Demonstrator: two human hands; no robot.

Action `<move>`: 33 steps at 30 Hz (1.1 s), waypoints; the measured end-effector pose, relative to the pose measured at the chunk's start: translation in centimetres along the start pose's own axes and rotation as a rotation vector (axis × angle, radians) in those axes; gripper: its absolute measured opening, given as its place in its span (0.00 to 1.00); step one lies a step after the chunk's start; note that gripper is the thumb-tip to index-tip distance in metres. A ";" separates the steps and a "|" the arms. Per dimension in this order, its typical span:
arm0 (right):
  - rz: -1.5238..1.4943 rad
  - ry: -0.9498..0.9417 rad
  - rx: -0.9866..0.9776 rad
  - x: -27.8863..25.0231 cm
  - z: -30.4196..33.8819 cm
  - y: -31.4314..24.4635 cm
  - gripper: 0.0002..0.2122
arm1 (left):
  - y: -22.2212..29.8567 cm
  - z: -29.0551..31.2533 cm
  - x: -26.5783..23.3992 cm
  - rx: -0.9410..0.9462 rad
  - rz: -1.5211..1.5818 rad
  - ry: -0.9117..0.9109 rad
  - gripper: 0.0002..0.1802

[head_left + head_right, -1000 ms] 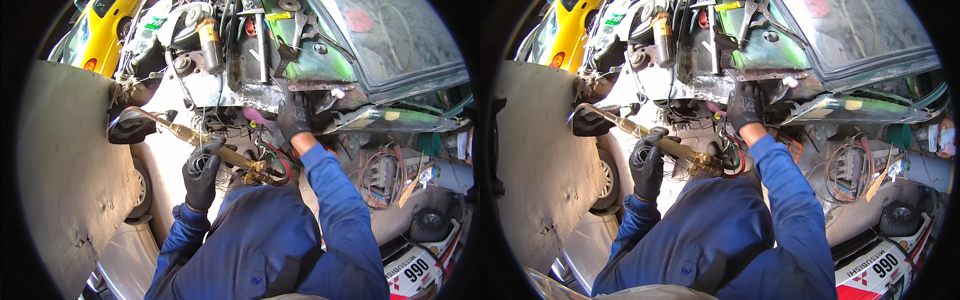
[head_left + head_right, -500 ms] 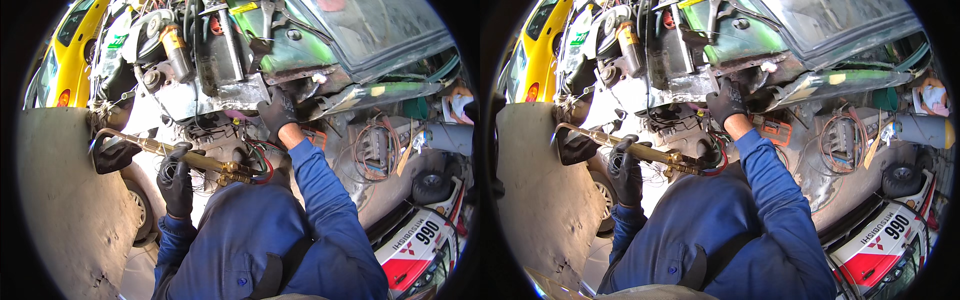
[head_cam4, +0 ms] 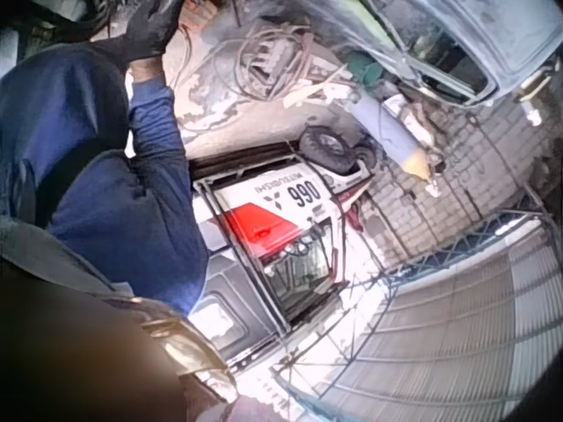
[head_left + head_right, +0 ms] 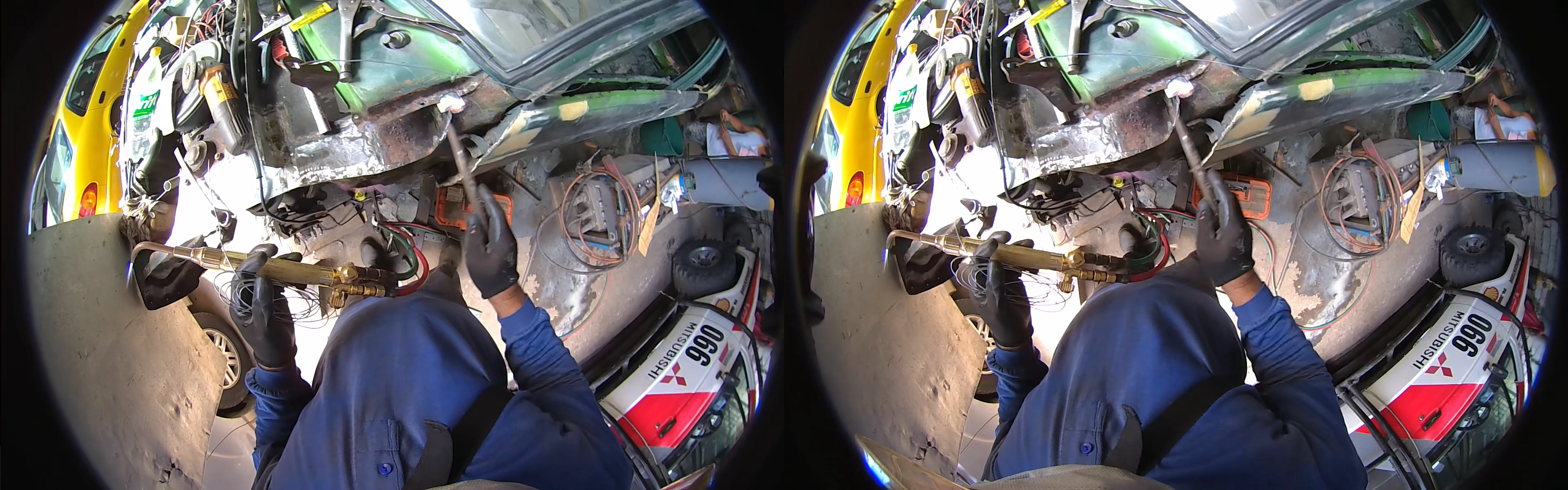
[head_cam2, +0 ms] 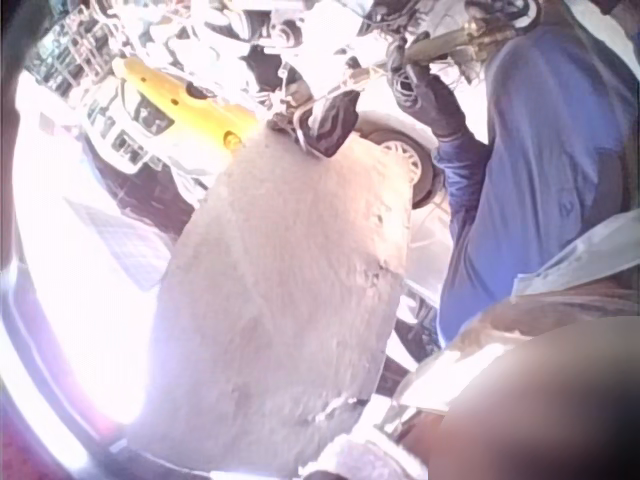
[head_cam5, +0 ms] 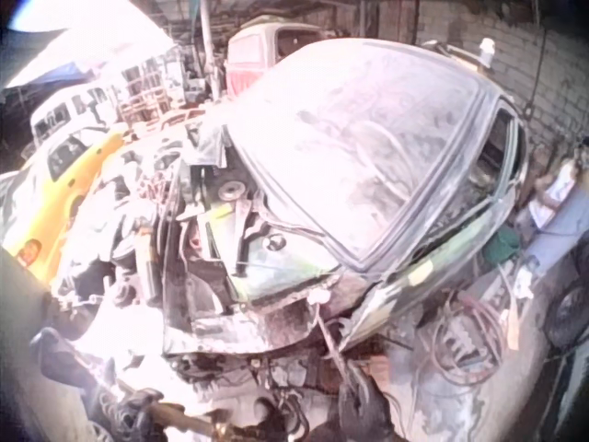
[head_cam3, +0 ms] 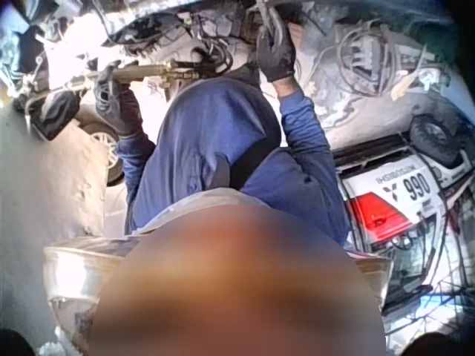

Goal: The person uses a welding torch and filler wire to weld a section of a car's front body panel, then uses a hammer to tap the weld area, and finally pours water from a plastic bottle onto the hot metal to cool it.

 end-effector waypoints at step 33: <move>0.279 0.047 -0.064 -1.5 -3.7 0.6 0.24 | -1.3 0.2 -0.1 0.018 -0.193 -0.094 0.19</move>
Point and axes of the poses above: each hand's wrist, its own z-axis away from the middle knuckle, its own x-axis out of the palm, y = z × x, the point moved 5 cm from there along -z, towards the middle knuckle, and after that the axes turned 5 degrees about -y, right-handed, at the moved point
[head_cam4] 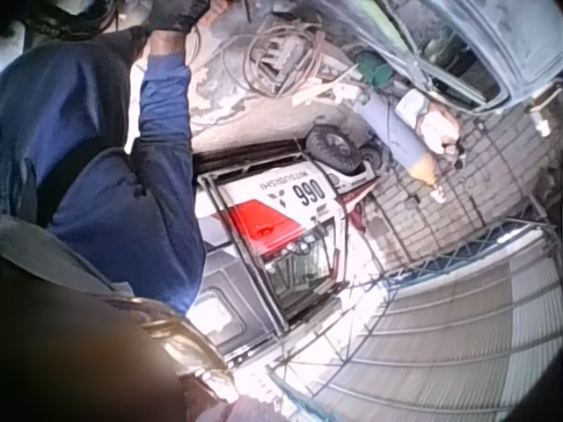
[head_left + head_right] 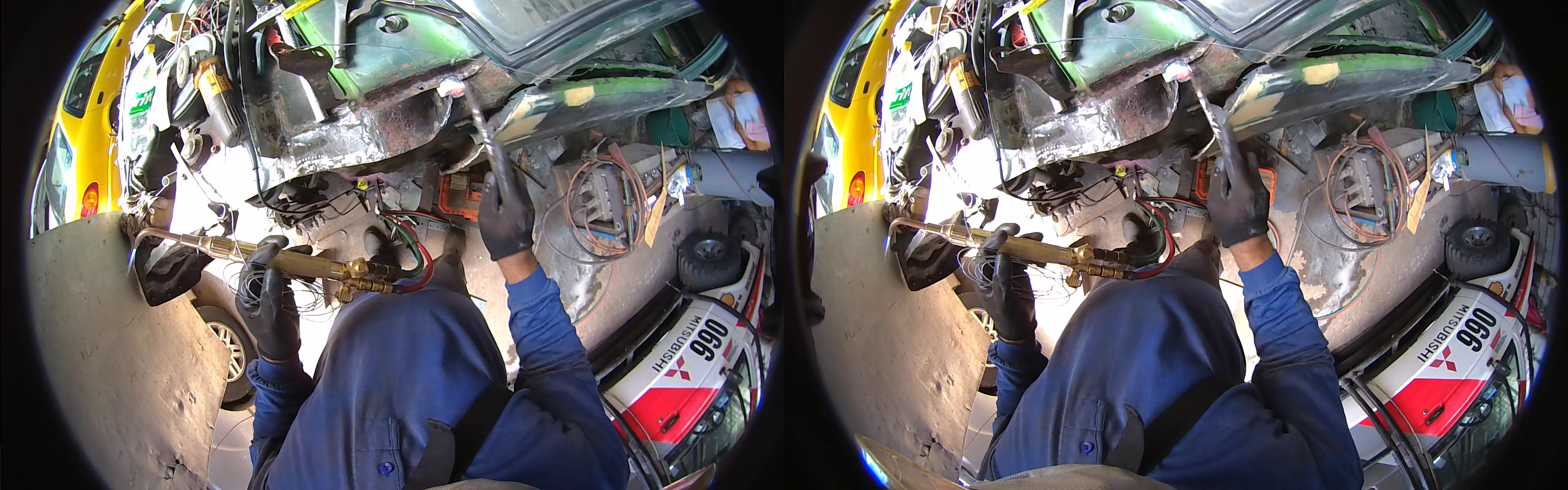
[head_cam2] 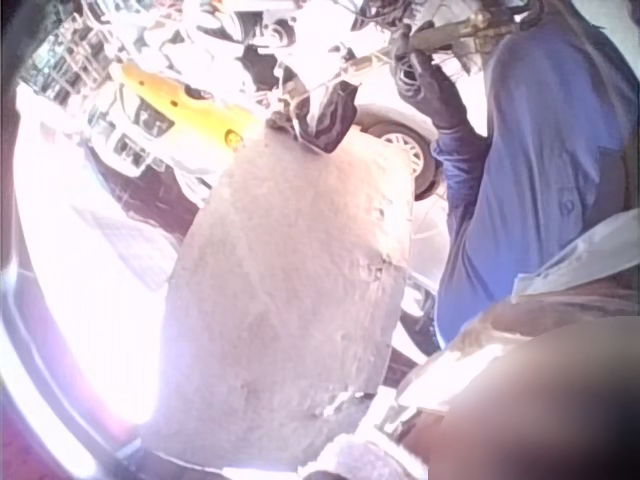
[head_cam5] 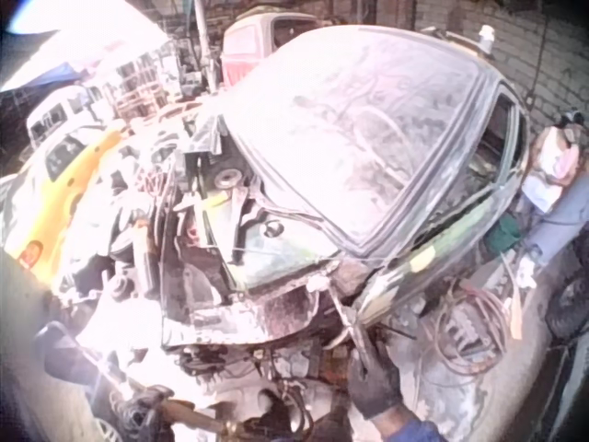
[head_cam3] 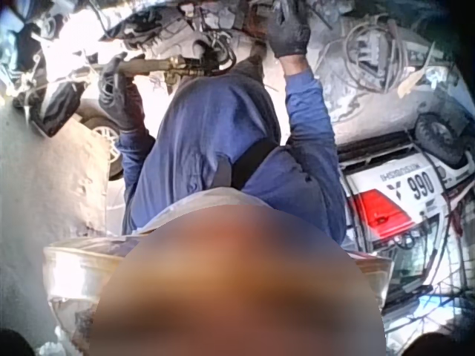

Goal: The person uses a welding torch and filler wire to weld a section of a car's front body panel, then uses a hammer to tap the weld area, and finally pours water from a plastic bottle onto the hot metal to cool it.

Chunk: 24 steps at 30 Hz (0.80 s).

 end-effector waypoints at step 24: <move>-0.219 -0.033 0.237 -0.3 0.4 1.0 0.22 | -1.5 -0.6 -1.7 -0.104 0.166 0.038 0.17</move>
Point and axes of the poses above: each hand's wrist, its own z-axis away from the middle knuckle, its own x-axis out of the palm, y = z × x, the point moved 5 cm from there along -z, towards the middle knuckle, and after that the axes turned 5 degrees about -y, right-handed, at the moved point
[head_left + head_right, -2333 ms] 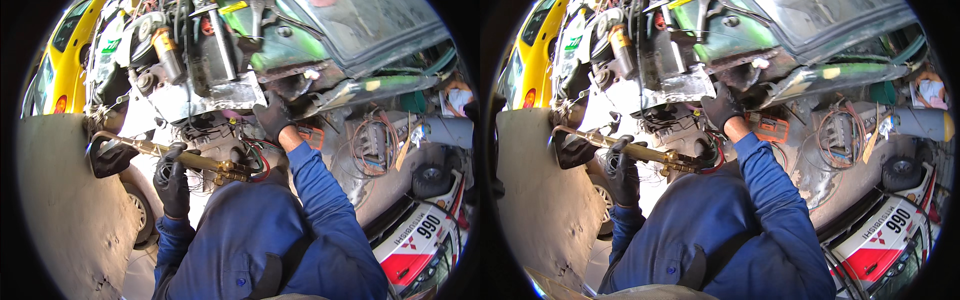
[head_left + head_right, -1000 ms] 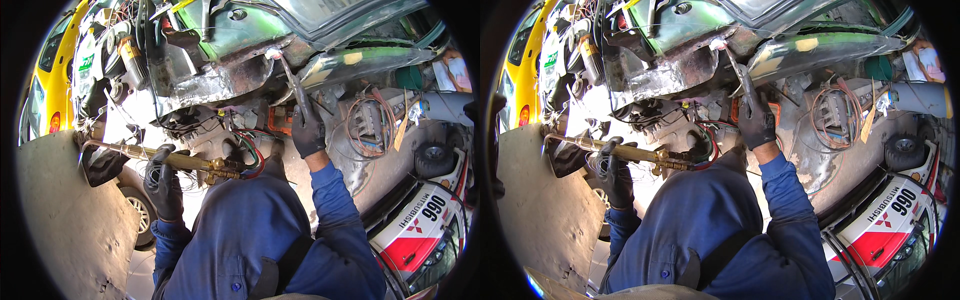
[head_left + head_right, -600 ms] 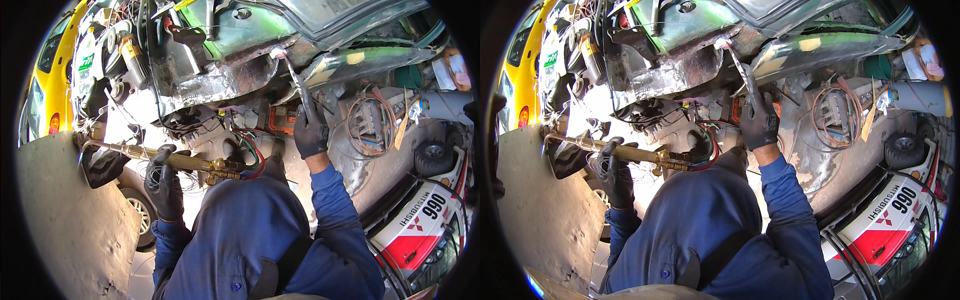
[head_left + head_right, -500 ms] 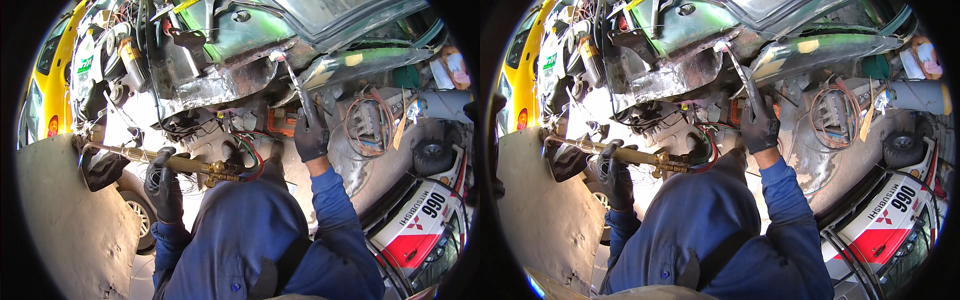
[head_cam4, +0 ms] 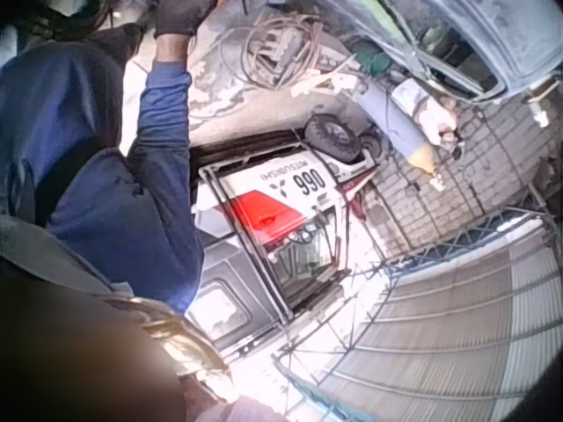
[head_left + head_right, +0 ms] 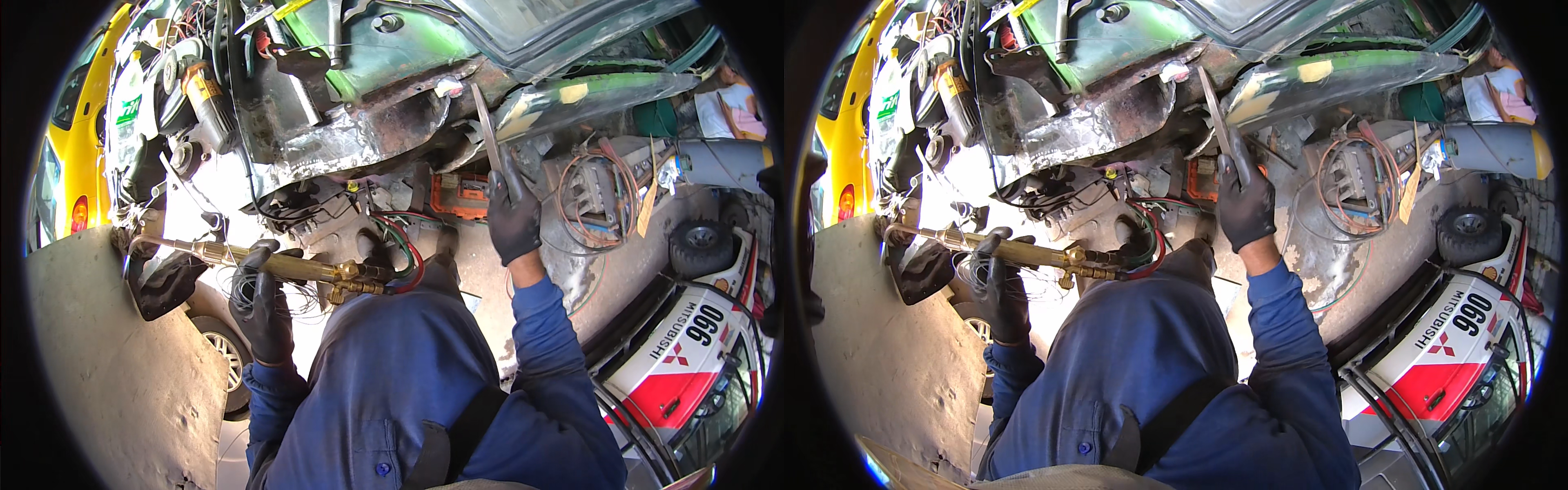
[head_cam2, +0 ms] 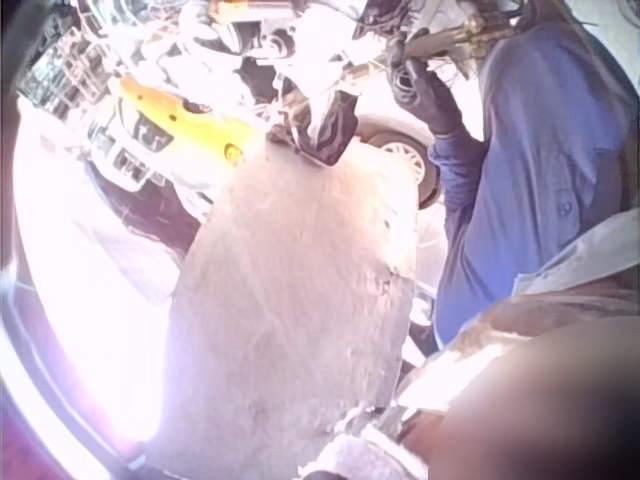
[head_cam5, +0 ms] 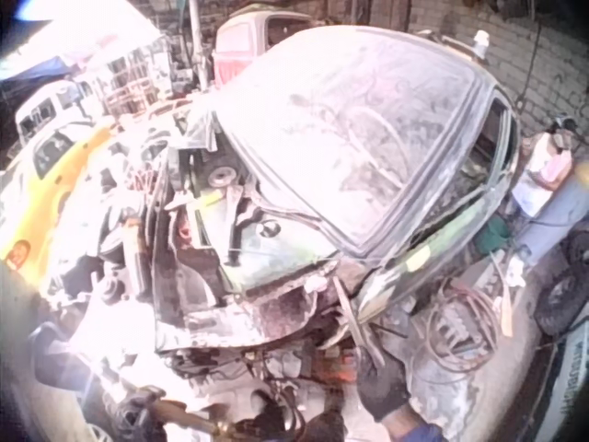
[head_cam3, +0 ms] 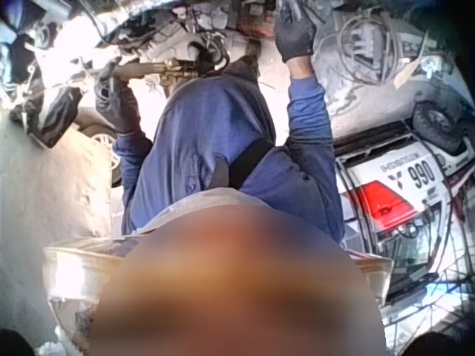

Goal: The person uses a welding torch and filler wire to weld a section of a car's front body panel, then uses a hammer to tap the weld area, and finally pours water from a plastic bottle onto the hot metal to cool it.

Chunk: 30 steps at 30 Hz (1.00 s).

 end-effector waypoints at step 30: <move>-0.002 -0.292 -0.008 -6.4 -5.7 -2.5 0.19 | -0.1 0.5 4.1 0.103 -0.182 -0.041 0.18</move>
Point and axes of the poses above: each hand's wrist, its own z-axis away from the middle knuckle, its own x-axis out of the palm, y = z × x, the point moved 5 cm from there along -z, towards the middle knuckle, and after that the axes turned 5 degrees about -y, right-handed, at the moved point
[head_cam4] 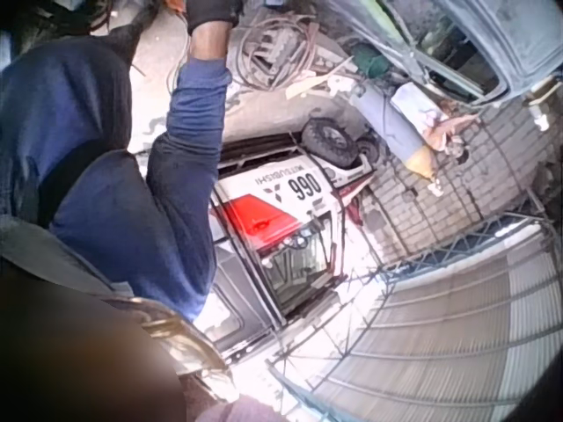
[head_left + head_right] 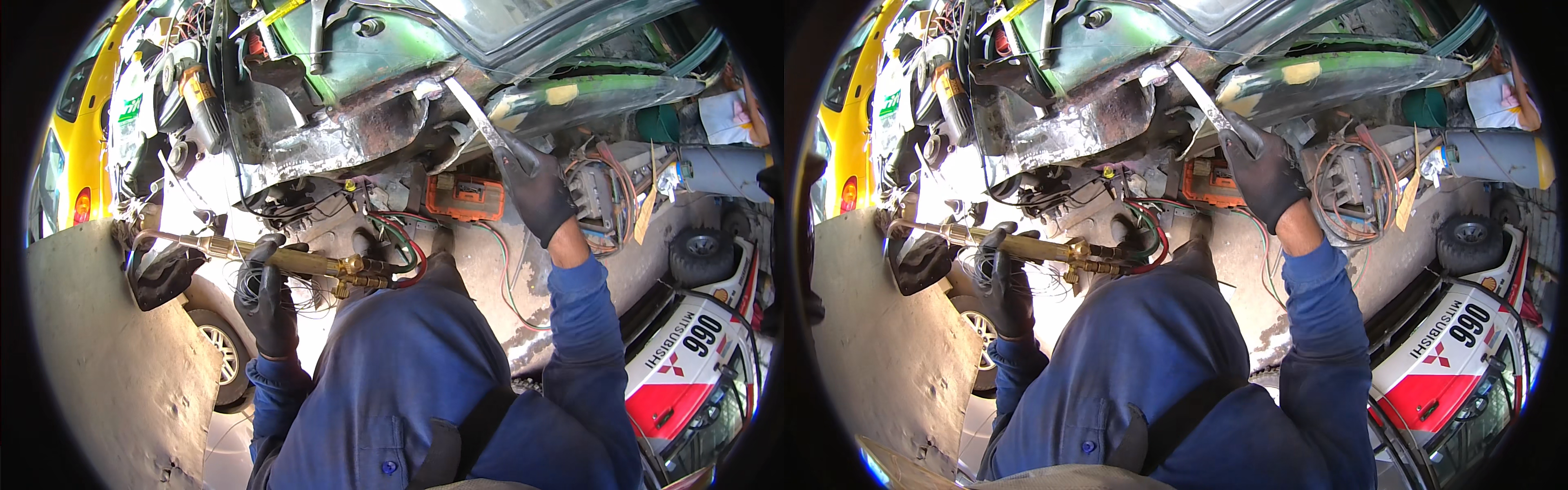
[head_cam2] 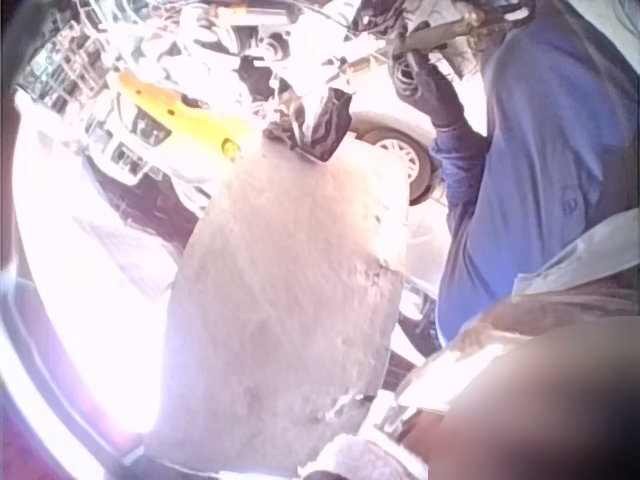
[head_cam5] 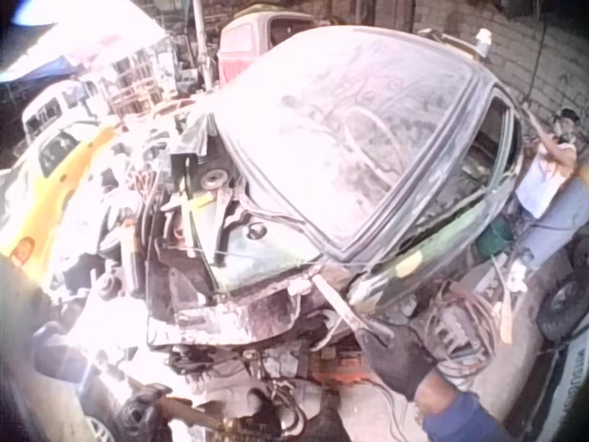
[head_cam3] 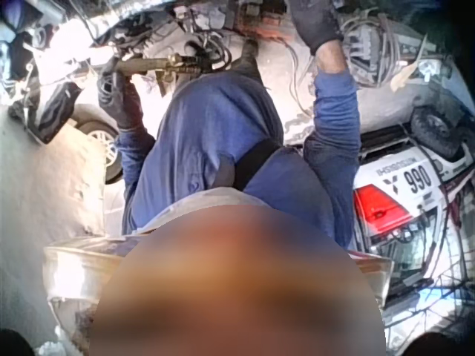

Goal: The person uses a welding torch and filler wire to weld a section of a car's front body panel, then uses a hammer to tap the weld area, and finally pours water from a plastic bottle onto the hot metal to cool it.

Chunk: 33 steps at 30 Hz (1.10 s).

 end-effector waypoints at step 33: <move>0.053 0.093 -0.043 0.5 0.5 1.5 0.19 | 1.5 1.6 1.9 0.022 -0.024 0.018 0.20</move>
Point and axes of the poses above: each hand's wrist, its own z-axis away from the middle knuckle, its own x-axis out of the palm, y = z × x, the point moved 5 cm from there along -z, towards the middle knuckle, and after that the axes turned 5 degrees about -y, right-handed, at the moved point
